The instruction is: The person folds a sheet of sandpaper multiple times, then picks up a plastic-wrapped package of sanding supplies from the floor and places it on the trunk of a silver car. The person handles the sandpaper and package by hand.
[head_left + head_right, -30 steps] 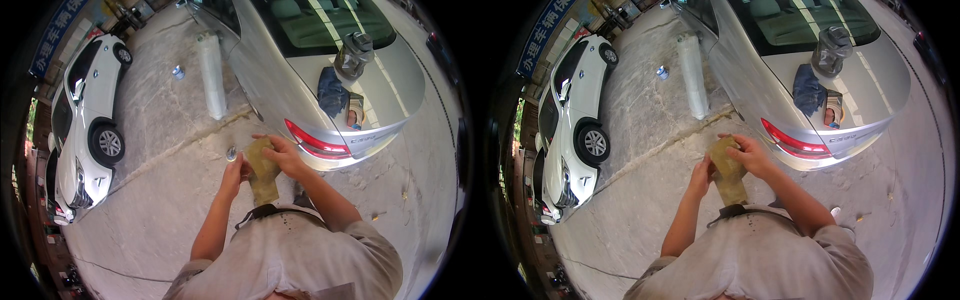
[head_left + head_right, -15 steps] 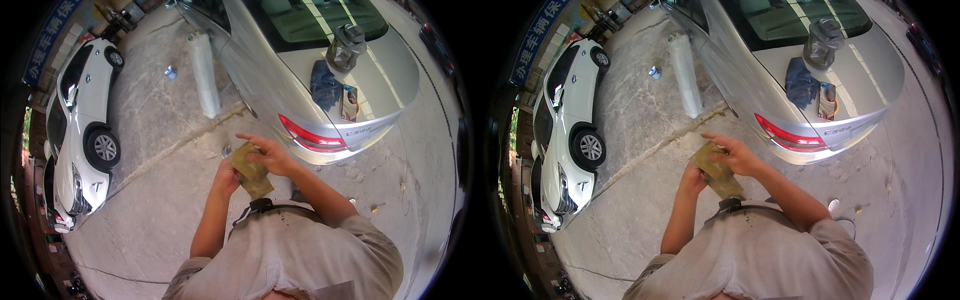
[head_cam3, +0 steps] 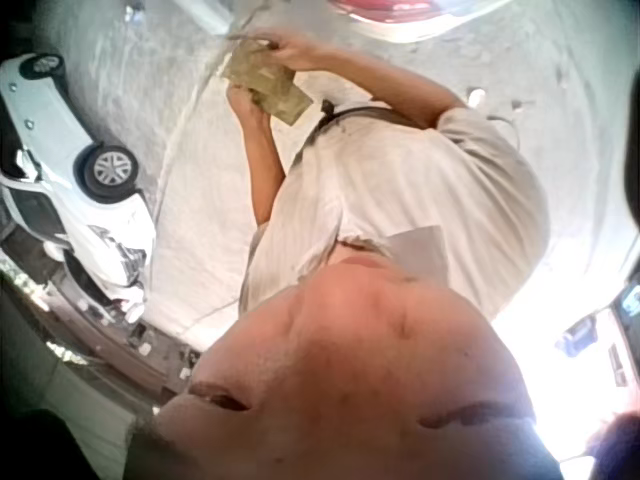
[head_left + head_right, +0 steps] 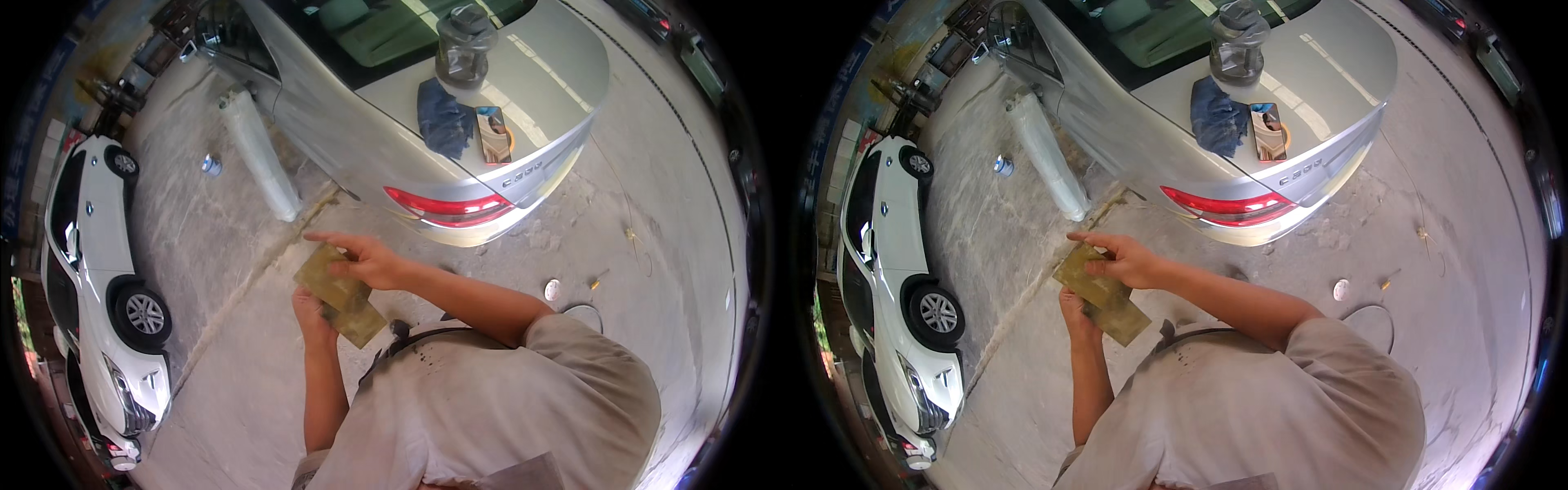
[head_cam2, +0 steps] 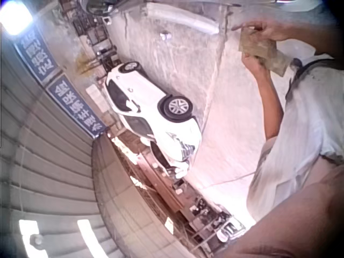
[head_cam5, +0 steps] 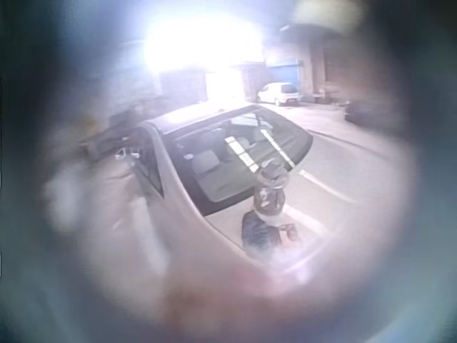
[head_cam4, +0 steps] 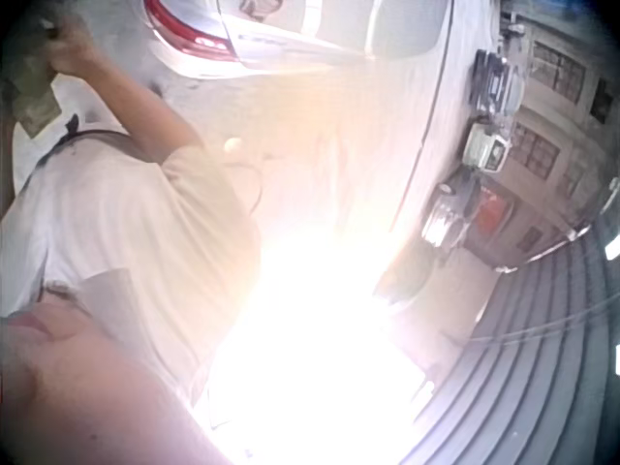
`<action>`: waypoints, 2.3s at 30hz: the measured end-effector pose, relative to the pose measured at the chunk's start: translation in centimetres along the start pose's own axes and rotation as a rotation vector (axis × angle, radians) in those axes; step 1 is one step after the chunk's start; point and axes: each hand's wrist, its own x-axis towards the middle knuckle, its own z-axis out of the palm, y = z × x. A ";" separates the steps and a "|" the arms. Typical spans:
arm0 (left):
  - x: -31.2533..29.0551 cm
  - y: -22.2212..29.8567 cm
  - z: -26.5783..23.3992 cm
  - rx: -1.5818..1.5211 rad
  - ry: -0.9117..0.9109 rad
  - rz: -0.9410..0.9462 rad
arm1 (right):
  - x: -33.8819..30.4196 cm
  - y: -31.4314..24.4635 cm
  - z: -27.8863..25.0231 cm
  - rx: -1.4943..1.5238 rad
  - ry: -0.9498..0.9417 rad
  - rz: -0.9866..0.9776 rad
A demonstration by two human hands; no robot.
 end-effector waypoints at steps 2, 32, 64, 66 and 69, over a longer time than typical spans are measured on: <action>-0.3 0.1 -0.3 -0.006 -0.058 0.030 | -0.1 0.3 -0.2 0.080 0.078 0.011; -1.5 2.0 -2.2 0.656 0.250 0.229 | -1.6 0.3 -2.4 0.051 0.445 -0.063; -4.7 4.5 0.8 0.947 0.062 0.059 | -3.9 -2.0 0.8 -0.980 -0.142 0.250; -4.9 4.3 1.0 1.025 0.048 0.106 | -3.6 -2.0 1.0 -0.987 -0.204 0.299; -5.2 3.9 0.5 1.059 0.029 0.117 | -3.6 -2.4 1.5 -0.941 -0.171 0.242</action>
